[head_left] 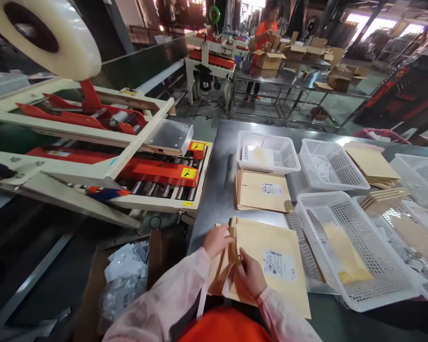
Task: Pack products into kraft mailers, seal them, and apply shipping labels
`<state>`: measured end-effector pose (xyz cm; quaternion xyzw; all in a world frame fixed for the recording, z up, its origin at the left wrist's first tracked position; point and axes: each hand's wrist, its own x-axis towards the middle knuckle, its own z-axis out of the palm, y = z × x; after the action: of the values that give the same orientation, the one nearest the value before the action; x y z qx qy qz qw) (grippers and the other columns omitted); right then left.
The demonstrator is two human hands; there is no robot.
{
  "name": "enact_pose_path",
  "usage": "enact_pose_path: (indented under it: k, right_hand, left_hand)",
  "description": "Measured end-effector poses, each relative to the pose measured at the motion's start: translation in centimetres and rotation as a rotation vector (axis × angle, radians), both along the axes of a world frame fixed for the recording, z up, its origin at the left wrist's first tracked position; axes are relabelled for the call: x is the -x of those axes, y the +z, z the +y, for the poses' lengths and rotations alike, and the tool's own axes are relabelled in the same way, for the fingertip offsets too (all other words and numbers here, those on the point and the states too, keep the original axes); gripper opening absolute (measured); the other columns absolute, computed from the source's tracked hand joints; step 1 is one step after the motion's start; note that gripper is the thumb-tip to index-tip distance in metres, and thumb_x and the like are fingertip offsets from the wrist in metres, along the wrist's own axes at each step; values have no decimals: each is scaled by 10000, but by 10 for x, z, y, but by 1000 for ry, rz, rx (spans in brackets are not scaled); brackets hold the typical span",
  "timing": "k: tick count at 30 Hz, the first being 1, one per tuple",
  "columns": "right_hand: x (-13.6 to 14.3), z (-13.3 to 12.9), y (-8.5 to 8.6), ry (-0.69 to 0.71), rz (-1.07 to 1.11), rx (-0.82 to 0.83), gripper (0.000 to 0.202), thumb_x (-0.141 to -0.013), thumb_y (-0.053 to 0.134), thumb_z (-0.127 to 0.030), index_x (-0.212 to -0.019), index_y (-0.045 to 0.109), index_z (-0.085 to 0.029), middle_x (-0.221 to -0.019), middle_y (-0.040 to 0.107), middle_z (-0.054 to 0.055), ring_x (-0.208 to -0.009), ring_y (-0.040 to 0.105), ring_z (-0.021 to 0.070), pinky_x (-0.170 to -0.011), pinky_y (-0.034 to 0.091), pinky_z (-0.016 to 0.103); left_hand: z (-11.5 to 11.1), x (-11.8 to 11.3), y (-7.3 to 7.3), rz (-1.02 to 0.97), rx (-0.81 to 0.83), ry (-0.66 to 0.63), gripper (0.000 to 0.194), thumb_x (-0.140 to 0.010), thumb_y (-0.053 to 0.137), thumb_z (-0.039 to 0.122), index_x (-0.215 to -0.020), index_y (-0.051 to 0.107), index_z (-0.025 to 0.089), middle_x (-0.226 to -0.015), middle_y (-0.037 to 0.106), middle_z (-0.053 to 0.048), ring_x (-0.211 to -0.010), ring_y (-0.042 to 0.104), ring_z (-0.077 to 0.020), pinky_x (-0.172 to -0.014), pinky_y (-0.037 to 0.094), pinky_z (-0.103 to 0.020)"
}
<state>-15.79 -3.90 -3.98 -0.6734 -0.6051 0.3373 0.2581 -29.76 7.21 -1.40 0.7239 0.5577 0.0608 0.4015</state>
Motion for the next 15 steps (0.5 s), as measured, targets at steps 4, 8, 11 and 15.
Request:
enact_pose_path:
  k: [4, 8, 11, 15]
  right_hand:
    - [1, -1, -4, -14, -19, -20, 493, -844, 422, -251, -1273, 608, -96, -830, 736, 111, -722, 668, 220, -703, 515, 320]
    - [2, -2, -8, -18, 8, -38, 532, -836, 444, -273, -1316, 587, -94, -784, 725, 89, -687, 653, 213, -687, 523, 320]
    - [2, -3, -13, -55, 44, -52, 532, -820, 452, -256, -1303, 600, -89, -696, 697, 50, -604, 613, 187, -639, 521, 300]
    - [-2, -2, -16, -38, 31, -69, 528, -858, 426, -290, -1295, 604, -52, -651, 666, 47, -573, 597, 192, -617, 527, 318]
  left_hand:
    - [40, -9, -15, -110, -99, 116, 361, -776, 673, 262, -1125, 710, 176, -1114, 744, -84, -1034, 664, -220, -912, 484, -291]
    - [51, -17, -30, -138, -91, 140, 301, -804, 645, 307, -1041, 744, 151, -997, 775, -77, -924, 694, -195, -814, 497, -258]
    - [54, -12, -39, -157, -81, 162, 183, -751, 661, 215, -885, 774, 164, -858, 782, -52, -838, 700, -193, -768, 493, -257]
    - [57, -1, -50, -256, -72, 192, 133, -743, 655, 226, -789, 777, 198, -741, 763, -30, -791, 693, -194, -753, 500, -265]
